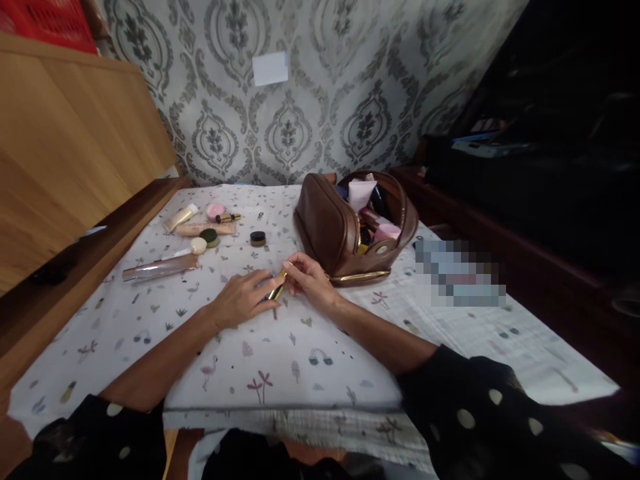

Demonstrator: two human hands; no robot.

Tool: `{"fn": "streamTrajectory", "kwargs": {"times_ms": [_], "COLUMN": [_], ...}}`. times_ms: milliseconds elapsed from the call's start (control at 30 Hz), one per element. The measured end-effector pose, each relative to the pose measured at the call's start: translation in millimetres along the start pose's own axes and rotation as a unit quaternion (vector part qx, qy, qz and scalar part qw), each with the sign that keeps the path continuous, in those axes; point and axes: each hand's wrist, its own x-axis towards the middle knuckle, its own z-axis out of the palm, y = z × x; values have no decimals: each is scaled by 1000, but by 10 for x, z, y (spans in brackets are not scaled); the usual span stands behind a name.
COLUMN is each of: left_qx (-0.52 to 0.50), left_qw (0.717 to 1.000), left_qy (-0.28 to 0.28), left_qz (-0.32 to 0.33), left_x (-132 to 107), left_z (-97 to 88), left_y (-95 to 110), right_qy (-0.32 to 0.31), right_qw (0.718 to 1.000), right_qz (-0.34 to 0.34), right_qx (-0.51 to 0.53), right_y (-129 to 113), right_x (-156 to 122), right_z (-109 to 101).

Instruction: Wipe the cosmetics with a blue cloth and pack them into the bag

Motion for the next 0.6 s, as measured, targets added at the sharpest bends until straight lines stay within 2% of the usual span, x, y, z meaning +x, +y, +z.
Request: {"fn": "streamTrajectory", "kwargs": {"times_ms": [133, 400, 500, 600], "left_qx": [1, -65, -125, -199], "left_qw": [999, 996, 989, 972], "left_qy": [31, 59, 55, 49], "left_qz": [18, -7, -56, -118], "left_x": [-6, -10, -23, 73], "left_z": [-24, -32, -35, -161], "left_y": [-10, -6, 2, -17], "right_qy": [2, -9, -10, -1], "right_qw": [1000, 999, 999, 999], "right_qz": [2, 4, 5, 5], "right_qx": [18, 35, 36, 52], "right_y": [5, -27, -77, -168], "right_x": [9, 5, -8, -17], "right_z": [-6, 11, 10, -2]}}
